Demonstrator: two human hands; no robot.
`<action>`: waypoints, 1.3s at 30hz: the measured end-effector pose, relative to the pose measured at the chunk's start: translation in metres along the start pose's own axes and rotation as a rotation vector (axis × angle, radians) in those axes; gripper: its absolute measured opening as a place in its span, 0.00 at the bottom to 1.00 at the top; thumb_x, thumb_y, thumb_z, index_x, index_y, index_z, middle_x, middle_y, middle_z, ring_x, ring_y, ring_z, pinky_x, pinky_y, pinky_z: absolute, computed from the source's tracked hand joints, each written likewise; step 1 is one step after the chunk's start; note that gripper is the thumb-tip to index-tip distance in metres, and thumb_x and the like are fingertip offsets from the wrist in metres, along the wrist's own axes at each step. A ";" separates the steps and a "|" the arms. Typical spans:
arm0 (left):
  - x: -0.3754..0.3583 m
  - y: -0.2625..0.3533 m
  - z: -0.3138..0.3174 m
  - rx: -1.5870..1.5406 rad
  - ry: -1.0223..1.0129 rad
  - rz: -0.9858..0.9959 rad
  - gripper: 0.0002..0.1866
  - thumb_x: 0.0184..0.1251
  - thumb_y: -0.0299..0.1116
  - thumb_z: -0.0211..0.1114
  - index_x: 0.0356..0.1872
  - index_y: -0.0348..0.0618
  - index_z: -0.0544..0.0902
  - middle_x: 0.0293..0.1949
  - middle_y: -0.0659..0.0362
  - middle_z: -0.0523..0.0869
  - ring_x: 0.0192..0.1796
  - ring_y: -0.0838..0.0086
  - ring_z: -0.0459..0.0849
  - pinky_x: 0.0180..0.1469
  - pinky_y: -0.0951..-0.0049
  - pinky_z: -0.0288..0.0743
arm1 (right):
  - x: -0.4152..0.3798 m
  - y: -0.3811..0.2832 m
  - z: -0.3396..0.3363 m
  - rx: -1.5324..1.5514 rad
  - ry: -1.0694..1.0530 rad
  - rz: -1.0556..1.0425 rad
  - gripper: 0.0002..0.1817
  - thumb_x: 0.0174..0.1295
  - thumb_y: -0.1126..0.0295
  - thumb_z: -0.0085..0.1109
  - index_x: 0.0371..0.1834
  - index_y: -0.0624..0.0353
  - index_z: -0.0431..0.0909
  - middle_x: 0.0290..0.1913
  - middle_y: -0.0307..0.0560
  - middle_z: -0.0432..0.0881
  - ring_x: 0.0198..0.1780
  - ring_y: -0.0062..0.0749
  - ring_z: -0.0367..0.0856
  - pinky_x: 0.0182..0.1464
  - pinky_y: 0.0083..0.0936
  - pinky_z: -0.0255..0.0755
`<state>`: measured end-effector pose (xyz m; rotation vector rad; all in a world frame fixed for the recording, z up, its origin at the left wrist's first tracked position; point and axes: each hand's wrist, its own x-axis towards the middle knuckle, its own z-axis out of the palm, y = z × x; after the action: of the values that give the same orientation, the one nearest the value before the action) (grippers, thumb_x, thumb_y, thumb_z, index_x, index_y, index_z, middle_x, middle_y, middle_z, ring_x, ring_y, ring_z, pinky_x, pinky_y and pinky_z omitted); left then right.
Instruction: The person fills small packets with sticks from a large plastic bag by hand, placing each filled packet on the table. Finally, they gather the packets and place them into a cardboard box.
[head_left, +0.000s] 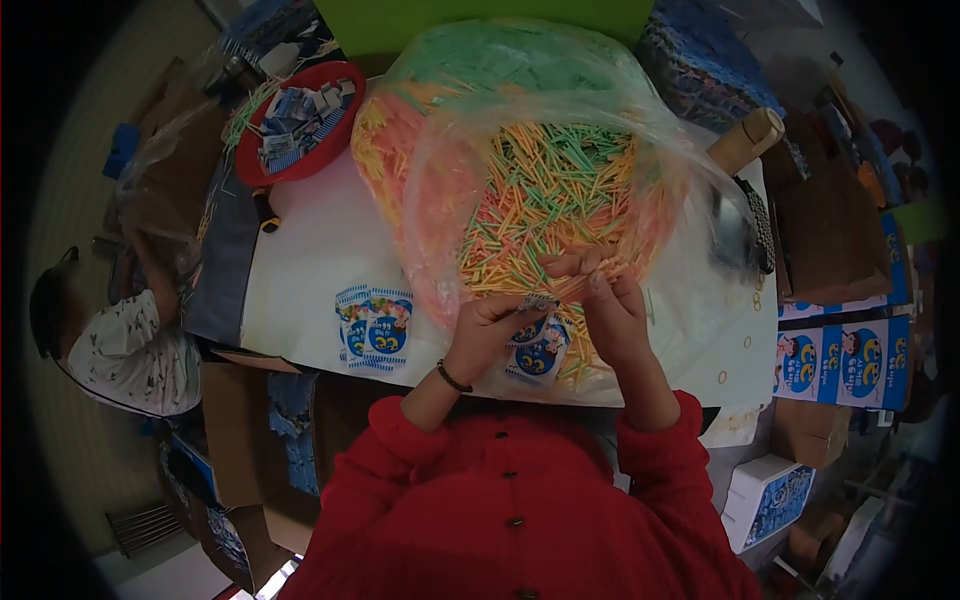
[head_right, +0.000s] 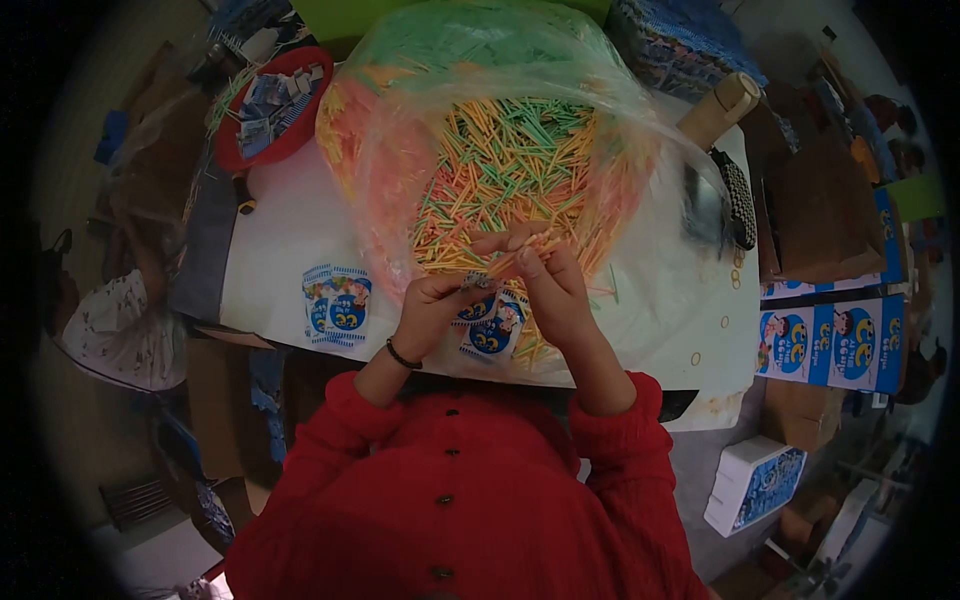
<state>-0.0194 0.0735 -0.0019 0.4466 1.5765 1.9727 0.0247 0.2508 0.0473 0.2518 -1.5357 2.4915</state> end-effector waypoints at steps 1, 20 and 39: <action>-0.001 0.000 0.000 0.028 -0.005 0.000 0.11 0.65 0.24 0.64 0.47 0.36 0.85 0.41 0.60 0.88 0.42 0.83 0.84 0.46 0.82 0.78 | 0.002 -0.002 0.006 -0.020 -0.055 -0.022 0.10 0.74 0.64 0.42 0.50 0.57 0.68 0.49 0.49 0.81 0.65 0.46 0.71 0.71 0.46 0.54; 0.011 -0.017 0.003 -0.261 -0.156 0.146 0.18 0.71 0.21 0.56 0.61 0.37 0.75 0.52 0.59 0.83 0.55 0.78 0.80 0.58 0.77 0.74 | -0.002 0.003 0.006 -0.510 -0.136 -0.011 0.23 0.73 0.63 0.42 0.68 0.56 0.68 0.67 0.48 0.71 0.71 0.40 0.62 0.72 0.39 0.44; -0.079 0.036 -0.071 0.080 0.481 0.097 0.16 0.62 0.20 0.65 0.50 0.38 0.75 0.40 0.59 0.84 0.39 0.79 0.83 0.45 0.76 0.79 | 0.012 -0.021 -0.083 -0.882 0.373 0.075 0.08 0.71 0.68 0.51 0.38 0.61 0.76 0.32 0.38 0.70 0.33 0.25 0.71 0.37 0.25 0.67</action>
<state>-0.0065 -0.0354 0.0220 0.0761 1.9591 2.2102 0.0151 0.3356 0.0320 -0.3869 -2.2604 1.5369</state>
